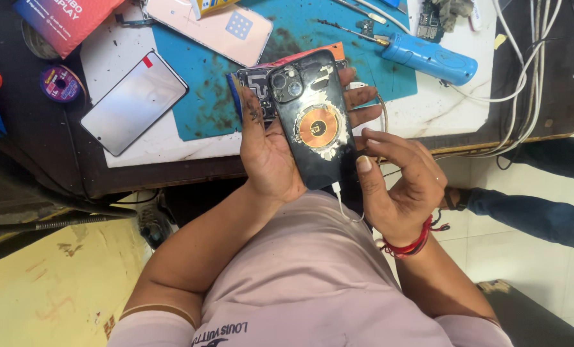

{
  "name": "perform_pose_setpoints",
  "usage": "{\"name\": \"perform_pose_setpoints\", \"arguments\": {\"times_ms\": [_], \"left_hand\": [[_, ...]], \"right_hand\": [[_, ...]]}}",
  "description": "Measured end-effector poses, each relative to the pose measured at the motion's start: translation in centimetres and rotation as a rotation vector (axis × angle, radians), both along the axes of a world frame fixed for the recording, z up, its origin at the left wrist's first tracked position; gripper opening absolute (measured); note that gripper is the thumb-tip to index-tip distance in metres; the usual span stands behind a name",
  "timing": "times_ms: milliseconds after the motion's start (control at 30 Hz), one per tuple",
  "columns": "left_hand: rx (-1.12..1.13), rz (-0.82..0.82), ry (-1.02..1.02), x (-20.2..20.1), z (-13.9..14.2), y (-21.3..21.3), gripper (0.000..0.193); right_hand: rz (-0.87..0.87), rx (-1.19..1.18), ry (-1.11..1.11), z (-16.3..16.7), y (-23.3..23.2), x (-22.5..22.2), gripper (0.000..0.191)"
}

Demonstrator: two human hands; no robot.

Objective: The person works on multiple smartphones at a cluttered workbench. They use a hot glue gun to apply adhesive to a phone back cover, then wrap rubber bands around a phone to secure it. They also use a prying tool to open a phone and handle a tube of adhesive.

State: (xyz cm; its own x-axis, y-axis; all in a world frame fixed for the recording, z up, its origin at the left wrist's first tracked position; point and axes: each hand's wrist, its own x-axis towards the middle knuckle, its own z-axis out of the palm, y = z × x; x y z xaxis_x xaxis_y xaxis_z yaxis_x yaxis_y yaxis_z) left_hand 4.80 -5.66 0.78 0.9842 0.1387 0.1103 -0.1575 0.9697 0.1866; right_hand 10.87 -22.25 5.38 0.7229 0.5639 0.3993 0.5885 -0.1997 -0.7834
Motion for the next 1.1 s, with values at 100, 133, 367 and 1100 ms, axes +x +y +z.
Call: {"name": "perform_pose_setpoints", "arguments": {"times_ms": [100,133,367,1100], "left_hand": [[0.001,0.029,-0.040,-0.3,-0.3,-0.1,0.106],[0.021,0.048,-0.045,-0.3,-0.5,-0.1,0.104],[0.244,0.238,0.304,0.3,-1.7,-1.4,0.073],[0.434,-0.014,0.053,0.1,-0.9,1.5,0.067]], "right_hand": [[0.000,-0.038,-0.064,0.5,0.4,0.0,0.021],[-0.001,-0.053,-0.094,0.7,0.5,0.0,0.022],[0.128,-0.284,-0.317,0.8,1.2,-0.1,0.045],[0.322,0.151,0.734,-0.5,-0.2,2.0,0.097]]}}
